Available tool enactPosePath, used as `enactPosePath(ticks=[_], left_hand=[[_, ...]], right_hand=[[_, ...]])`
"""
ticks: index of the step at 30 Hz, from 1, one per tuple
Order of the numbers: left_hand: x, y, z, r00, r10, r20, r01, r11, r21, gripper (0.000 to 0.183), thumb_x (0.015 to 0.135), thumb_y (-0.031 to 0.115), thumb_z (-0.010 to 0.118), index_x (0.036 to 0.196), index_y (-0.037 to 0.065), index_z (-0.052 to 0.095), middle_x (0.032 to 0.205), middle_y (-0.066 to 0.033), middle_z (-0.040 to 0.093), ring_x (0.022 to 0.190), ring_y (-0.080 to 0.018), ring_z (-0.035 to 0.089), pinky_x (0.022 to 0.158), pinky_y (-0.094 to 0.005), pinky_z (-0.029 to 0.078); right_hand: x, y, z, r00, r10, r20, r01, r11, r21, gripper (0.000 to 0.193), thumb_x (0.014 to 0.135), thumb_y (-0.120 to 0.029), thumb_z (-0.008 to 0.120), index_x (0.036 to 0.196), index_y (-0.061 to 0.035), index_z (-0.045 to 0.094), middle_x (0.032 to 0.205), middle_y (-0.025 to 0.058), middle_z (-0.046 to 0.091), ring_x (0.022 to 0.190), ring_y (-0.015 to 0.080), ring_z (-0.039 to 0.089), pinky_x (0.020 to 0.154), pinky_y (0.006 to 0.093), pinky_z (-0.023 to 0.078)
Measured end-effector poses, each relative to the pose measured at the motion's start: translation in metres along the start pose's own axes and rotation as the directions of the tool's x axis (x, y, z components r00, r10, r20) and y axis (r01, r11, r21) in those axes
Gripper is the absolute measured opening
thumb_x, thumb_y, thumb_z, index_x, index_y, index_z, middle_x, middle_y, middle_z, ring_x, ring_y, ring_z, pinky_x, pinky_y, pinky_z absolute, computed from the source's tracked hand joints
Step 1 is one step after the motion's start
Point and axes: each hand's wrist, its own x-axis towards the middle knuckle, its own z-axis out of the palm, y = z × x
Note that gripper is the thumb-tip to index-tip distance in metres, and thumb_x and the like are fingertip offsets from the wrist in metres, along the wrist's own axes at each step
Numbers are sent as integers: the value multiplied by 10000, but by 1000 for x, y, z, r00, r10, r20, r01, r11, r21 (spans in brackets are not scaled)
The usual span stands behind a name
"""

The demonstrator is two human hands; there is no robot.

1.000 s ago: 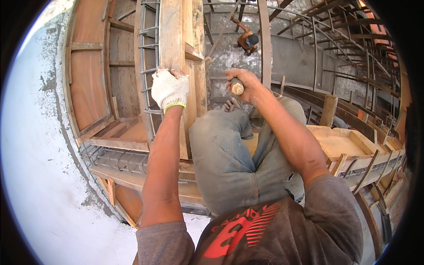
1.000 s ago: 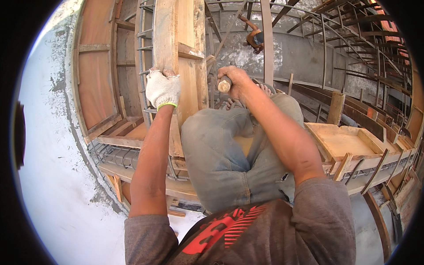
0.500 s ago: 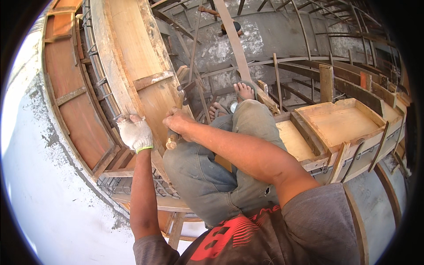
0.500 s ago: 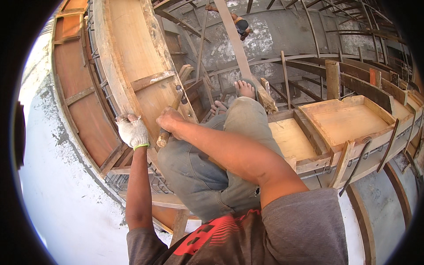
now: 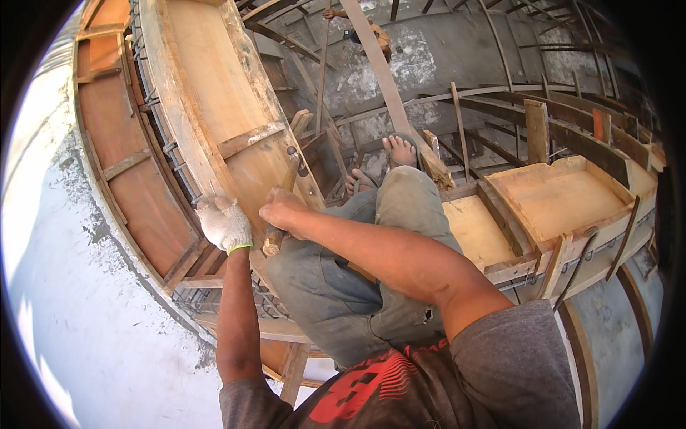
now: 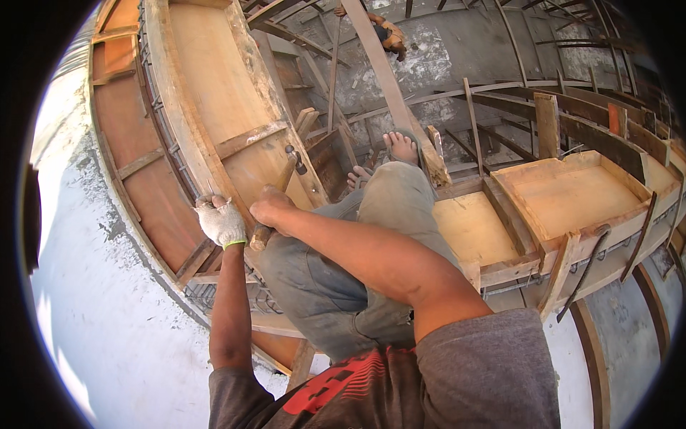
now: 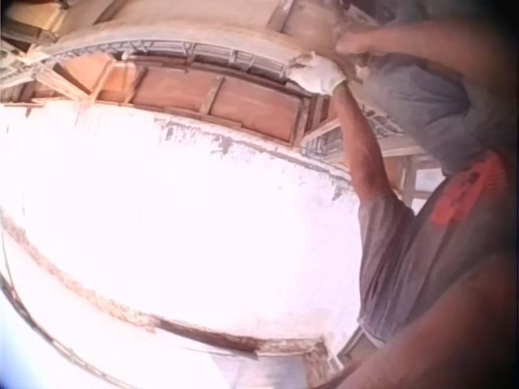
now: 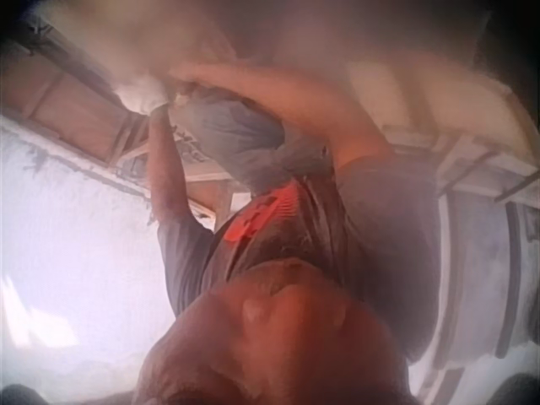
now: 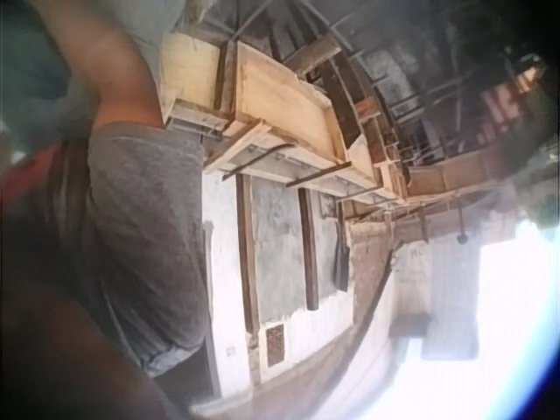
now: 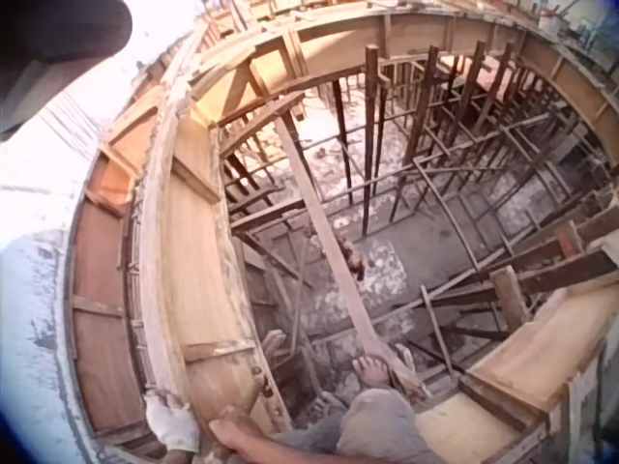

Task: The person hammers nails into wooden planks on a construction site using a hammer. They are sitting on the scaffolding and repeatedly strike the nails to secure the wood.

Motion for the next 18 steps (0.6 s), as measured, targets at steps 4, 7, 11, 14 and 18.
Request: enactPosePath(ticks=[4, 7, 11, 14, 18], left_hand=[[-3, 10, -10, 998, -40, 52, 42, 999, -26, 209, 947, 217, 517, 943, 12, 554, 883, -220, 627, 829, -416, 623, 770, -491, 485], [-2, 6, -7, 1000, 3, 29, -2, 999, -39, 196, 950, 208, 518, 955, 19, 570, 878, -213, 629, 823, -406, 628, 767, -492, 484], [-2, 7, -9, 1000, 9, 24, -7, 998, -70, 193, 950, 196, 520, 957, 12, 577, 870, -215, 627, 821, -411, 626, 756, -494, 479], [-3, 8, -9, 1000, -23, 17, 24, 996, -91, 177, 942, 191, 522, 957, 21, 568, 866, -212, 628, 819, -410, 627, 751, -492, 479], [-1, 8, -9, 1000, -27, 9, 27, 995, -97, 174, 932, 200, 532, 975, 34, 564, 878, -208, 633, 828, -403, 634, 759, -485, 484]], right_hand=[[-7, -12, -5, 996, 9, -88, -7, 1000, 19, 329, 830, -114, 612, 1141, -28, 547, 977, 144, 584, 890, 271, 609, 699, 437, 513], [1, -8, -8, 996, -18, -93, 18, 1000, 8, 331, 835, -119, 618, 1144, -27, 545, 976, 135, 580, 865, 257, 597, 712, 421, 509], [11, -3, -11, 998, 2, -56, 2, 997, 78, 384, 843, -112, 615, 1204, -32, 509, 1045, 161, 585, 875, 291, 618, 637, 468, 531], [8, -6, -13, 997, 53, -49, -47, 993, 104, 296, 855, -127, 614, 1130, -40, 546, 949, 93, 566, 809, 208, 574, 620, 432, 497], [7, -3, -13, 999, 33, -40, -28, 993, 117, 287, 856, -126, 617, 1124, -47, 551, 914, 75, 561, 768, 191, 562, 594, 428, 487]])
